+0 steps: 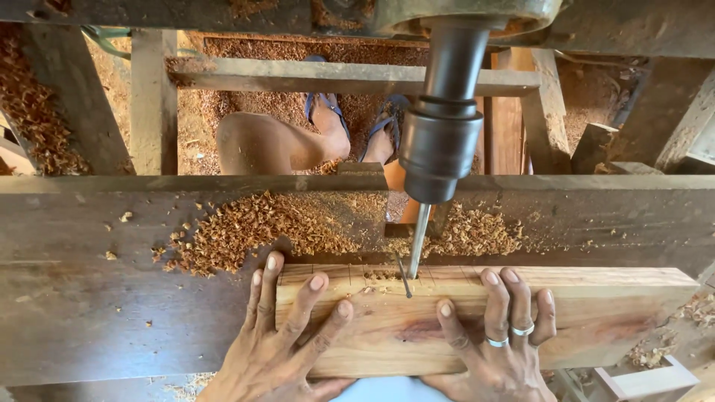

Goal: The person holds a marked wooden plank on a drill press table and drills a series of holes along pencil marks, repositioning the plank between holes and brushing away sawdust. The drill bit bores through the wood repeatedly as the person guides the plank by hand.

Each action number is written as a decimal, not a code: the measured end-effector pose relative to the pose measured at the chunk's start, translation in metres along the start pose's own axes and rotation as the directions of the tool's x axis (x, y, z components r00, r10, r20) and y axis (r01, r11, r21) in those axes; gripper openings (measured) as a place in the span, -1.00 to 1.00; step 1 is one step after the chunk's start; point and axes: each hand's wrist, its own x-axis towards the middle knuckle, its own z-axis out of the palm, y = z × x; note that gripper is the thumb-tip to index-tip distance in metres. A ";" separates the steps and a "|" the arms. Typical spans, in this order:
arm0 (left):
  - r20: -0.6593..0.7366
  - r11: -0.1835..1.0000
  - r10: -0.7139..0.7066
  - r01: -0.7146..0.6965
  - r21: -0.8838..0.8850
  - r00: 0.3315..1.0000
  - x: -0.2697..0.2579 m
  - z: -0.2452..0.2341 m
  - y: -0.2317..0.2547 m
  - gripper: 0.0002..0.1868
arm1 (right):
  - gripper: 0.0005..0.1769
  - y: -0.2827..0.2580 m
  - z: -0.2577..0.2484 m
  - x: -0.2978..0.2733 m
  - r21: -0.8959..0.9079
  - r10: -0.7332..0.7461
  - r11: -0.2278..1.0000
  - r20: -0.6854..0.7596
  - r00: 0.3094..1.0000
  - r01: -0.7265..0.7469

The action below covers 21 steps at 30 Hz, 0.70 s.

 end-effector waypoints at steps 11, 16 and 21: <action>-0.011 1.000 0.011 -0.011 -0.013 1.000 0.013 -0.007 -0.004 0.12 | 0.20 0.000 -0.009 0.015 -0.011 0.018 1.000 -0.009 1.000 -0.018; -0.004 1.000 0.011 -0.011 -0.014 1.000 0.015 -0.008 -0.004 0.14 | 0.19 0.008 -0.010 0.016 -0.016 -0.005 1.000 0.024 1.000 0.006; 0.000 1.000 0.007 -0.007 -0.007 1.000 0.017 -0.013 -0.003 0.16 | 0.25 0.003 -0.014 0.024 -0.018 -0.016 1.000 0.015 1.000 0.017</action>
